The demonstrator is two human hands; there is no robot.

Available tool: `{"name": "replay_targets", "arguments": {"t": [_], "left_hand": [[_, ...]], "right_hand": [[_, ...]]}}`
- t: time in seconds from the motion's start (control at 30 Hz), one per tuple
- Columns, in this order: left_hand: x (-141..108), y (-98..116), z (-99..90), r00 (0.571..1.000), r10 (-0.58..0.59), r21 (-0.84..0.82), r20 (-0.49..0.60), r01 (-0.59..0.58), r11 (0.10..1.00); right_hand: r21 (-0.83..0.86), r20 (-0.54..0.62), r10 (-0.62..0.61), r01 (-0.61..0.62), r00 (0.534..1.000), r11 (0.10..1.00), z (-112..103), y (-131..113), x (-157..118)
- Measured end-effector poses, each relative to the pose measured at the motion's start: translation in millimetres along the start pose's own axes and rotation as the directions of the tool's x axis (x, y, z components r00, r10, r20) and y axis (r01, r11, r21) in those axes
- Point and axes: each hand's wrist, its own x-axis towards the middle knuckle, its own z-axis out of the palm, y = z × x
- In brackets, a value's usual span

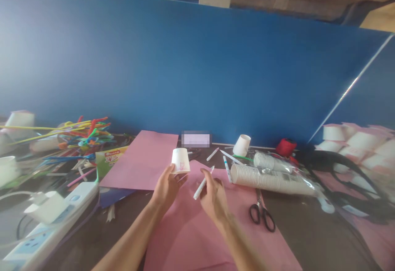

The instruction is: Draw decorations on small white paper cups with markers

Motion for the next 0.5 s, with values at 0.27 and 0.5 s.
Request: {"name": "replay_targets", "arguments": {"t": [0.27,0.5], "left_hand": [[-1,-4,4.9,0.999,-0.013,0.056,-0.04,0.015,0.998],[5,-13,-6.0,0.97,0.243,0.426,0.007,-0.223,0.877]], "right_hand": [[0.031,-0.064,0.005,-0.003,0.998,1.0,1,3,0],[0.103,-0.014,0.041,-0.04,0.999,0.994,1,6,2]]}}
